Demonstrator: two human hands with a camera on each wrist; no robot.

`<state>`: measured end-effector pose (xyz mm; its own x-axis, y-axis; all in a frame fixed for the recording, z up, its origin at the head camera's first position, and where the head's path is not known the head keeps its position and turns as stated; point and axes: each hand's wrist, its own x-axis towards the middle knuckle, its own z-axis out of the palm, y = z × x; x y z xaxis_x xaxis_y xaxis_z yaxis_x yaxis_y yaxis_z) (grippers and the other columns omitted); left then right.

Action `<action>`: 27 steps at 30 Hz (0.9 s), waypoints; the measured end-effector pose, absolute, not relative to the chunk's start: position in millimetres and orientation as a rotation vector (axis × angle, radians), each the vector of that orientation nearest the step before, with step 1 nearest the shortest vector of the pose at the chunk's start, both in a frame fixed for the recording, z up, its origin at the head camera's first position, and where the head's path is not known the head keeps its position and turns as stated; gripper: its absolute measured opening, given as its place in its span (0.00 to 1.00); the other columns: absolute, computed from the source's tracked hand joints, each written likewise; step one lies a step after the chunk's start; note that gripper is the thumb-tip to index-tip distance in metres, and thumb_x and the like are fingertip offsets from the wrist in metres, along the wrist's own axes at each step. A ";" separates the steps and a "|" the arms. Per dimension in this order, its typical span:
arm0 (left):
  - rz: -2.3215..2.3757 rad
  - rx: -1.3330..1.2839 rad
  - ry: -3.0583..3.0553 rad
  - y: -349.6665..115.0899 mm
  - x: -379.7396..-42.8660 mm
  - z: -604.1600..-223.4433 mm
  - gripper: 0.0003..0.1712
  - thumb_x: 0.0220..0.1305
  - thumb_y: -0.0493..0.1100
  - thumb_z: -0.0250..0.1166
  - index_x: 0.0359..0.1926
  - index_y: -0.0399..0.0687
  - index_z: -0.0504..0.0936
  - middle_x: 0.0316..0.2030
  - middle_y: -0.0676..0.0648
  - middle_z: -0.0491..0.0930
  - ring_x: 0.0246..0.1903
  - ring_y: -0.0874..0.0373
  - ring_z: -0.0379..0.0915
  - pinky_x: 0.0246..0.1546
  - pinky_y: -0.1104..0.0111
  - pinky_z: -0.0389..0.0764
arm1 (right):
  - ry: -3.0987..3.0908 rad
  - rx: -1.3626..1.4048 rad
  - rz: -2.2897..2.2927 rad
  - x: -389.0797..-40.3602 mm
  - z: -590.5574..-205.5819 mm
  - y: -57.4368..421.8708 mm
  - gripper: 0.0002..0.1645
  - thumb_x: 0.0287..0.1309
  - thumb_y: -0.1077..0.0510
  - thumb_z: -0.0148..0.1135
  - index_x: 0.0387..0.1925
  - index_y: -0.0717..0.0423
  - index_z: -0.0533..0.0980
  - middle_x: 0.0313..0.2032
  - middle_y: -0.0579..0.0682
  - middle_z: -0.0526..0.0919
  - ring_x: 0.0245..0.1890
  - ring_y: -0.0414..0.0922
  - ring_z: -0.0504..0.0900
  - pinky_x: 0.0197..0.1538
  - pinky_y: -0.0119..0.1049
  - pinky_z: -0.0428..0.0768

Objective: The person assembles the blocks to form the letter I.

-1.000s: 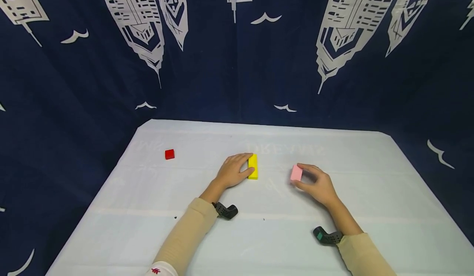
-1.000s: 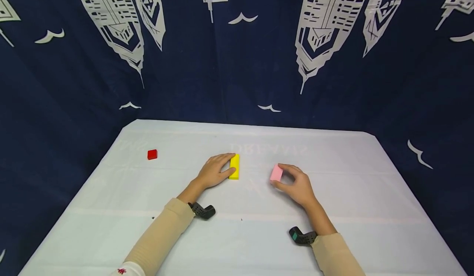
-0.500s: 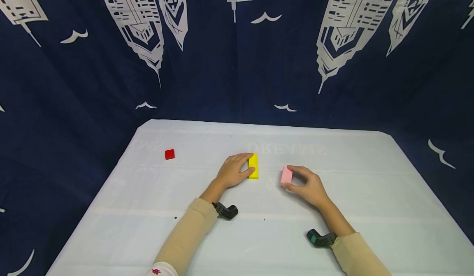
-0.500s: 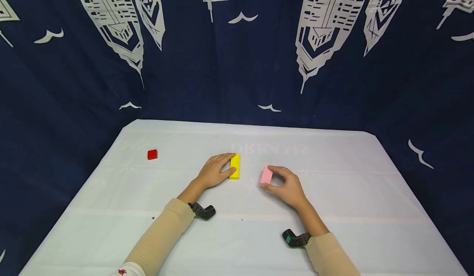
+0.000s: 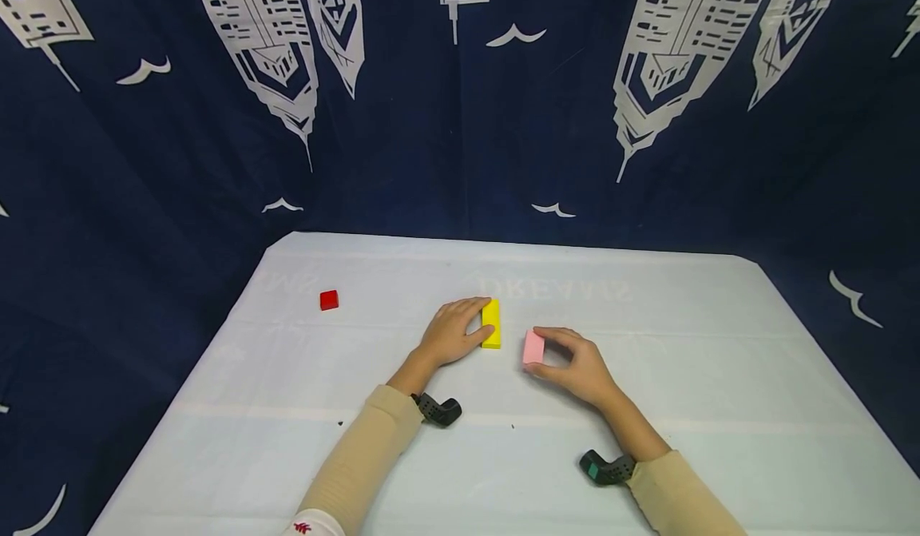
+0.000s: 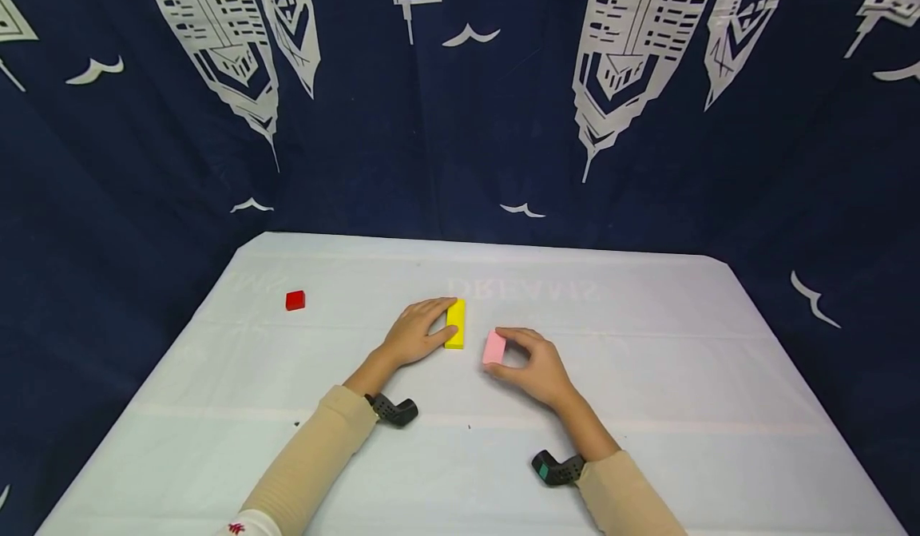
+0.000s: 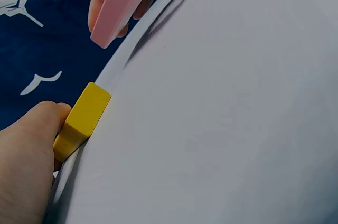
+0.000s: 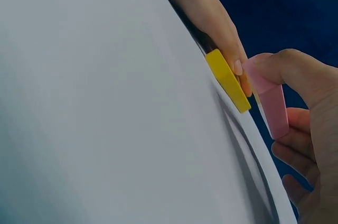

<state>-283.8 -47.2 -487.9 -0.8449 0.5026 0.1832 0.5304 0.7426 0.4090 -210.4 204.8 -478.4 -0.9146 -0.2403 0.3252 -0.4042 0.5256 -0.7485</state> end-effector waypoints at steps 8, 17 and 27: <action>-0.693 -0.861 -2.875 -48.4 -284.5 -488.9 0.35 0.72 0.59 0.50 0.73 0.50 0.62 0.70 0.49 0.64 0.70 0.52 0.56 0.70 0.55 0.55 | -2.581 0.617 1.336 -210.2 -478.8 189.3 0.35 0.43 0.52 0.80 0.55 0.57 0.80 0.52 0.51 0.82 0.57 0.52 0.77 0.61 0.52 0.72; -0.705 -0.869 -2.862 -48.2 -284.3 -487.7 0.35 0.71 0.59 0.50 0.73 0.49 0.62 0.70 0.48 0.64 0.70 0.51 0.56 0.70 0.54 0.55 | -2.569 0.701 1.326 -208.0 -480.1 175.7 0.34 0.42 0.51 0.80 0.54 0.56 0.81 0.51 0.50 0.83 0.55 0.50 0.78 0.59 0.52 0.74; -0.701 -0.879 -2.859 -48.6 -284.5 -488.1 0.35 0.71 0.59 0.51 0.73 0.49 0.63 0.69 0.48 0.65 0.69 0.51 0.57 0.70 0.55 0.56 | -2.568 0.775 1.300 -208.0 -481.3 165.2 0.34 0.43 0.50 0.79 0.54 0.55 0.81 0.51 0.49 0.83 0.55 0.49 0.78 0.59 0.50 0.75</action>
<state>-284.5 -48.6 -488.1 -0.8340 0.5163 0.1947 0.5478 0.7324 0.4044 -208.0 165.2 -481.3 -0.8529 -0.3753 0.3630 -0.5147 0.4877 -0.7051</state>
